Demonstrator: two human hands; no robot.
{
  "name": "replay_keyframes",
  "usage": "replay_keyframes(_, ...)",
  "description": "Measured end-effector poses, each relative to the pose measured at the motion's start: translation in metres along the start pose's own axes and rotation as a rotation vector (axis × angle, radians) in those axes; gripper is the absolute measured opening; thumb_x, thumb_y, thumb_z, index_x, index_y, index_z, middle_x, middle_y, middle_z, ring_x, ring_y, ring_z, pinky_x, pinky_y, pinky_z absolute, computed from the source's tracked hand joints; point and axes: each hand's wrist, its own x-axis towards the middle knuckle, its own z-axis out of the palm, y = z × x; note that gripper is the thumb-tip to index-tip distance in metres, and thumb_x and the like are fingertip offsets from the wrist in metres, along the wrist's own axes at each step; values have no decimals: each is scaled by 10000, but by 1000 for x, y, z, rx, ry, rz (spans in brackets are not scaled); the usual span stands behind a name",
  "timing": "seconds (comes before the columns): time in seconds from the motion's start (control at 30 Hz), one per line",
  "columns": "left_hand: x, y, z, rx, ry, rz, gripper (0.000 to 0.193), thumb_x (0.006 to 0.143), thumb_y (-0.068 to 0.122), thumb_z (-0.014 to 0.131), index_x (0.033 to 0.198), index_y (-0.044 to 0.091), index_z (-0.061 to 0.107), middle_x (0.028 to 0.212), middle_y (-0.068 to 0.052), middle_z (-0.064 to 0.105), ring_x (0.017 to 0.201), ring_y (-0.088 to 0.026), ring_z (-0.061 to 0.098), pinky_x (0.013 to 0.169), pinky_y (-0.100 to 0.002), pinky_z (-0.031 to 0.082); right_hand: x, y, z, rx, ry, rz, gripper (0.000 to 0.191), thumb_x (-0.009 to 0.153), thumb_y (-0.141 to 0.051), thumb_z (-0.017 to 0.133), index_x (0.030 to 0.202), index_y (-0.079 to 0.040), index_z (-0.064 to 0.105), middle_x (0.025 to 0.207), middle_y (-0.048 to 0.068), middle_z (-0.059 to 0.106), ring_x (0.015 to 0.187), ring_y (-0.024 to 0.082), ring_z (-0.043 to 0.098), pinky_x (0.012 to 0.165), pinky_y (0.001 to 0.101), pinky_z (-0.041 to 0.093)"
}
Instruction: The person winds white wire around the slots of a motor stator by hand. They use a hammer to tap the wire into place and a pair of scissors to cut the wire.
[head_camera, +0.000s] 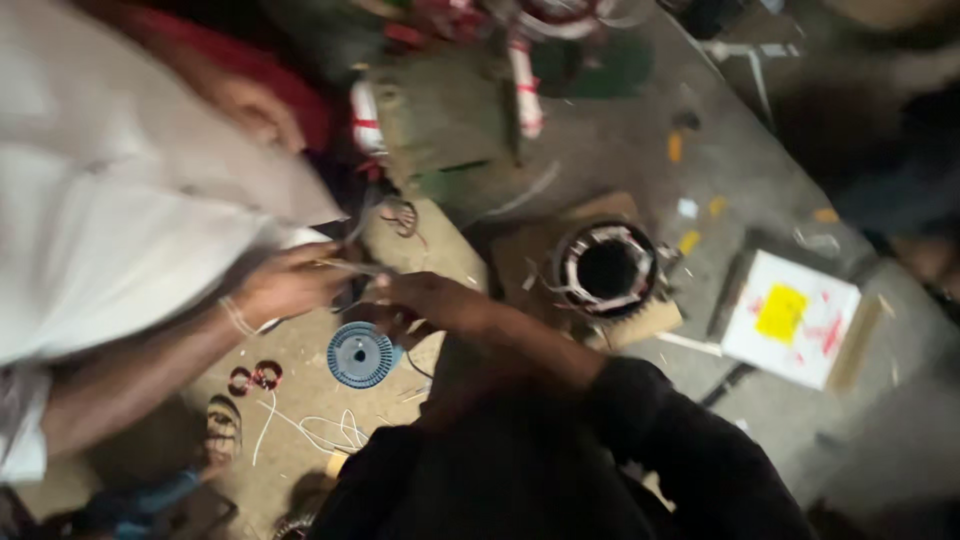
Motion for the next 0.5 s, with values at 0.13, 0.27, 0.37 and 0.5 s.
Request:
replay_keyframes(0.13,19,5,-3,48,53,7,353,932,289,745,1201,68,692,1173,-125,695,1087,-321,661,947,-449,508,-39,28,-15,-269,30,-271,472,956,-423,659,1291,-91,651,1063,82,749,917,195,696,781,356,575)
replay_keyframes(0.27,28,22,-3,50,161,89,368,930,290,748,1215,66,690,1188,-125,695,1100,-320,660,959,-444,509,-102,82,-49,-833,505,-367,431,818,-193,770,1232,-87,712,1070,108,749,931,272,731,797,385,578)
replay_keyframes(0.37,20,43,-5,-15,319,238,379,928,291,750,1226,64,688,1200,-125,696,1110,-319,660,968,-440,510,-134,110,-73,-961,959,-436,305,873,-161,751,1163,-71,719,1150,155,712,889,310,703,718,376,566)
replay_keyframes(0.5,-13,99,-9,-249,435,584,395,926,292,752,1240,62,685,1215,-126,696,1123,-317,660,980,-435,511,-141,118,-91,-1091,1065,-334,230,850,-165,765,1075,-120,744,1000,98,667,941,316,651,784,426,551)
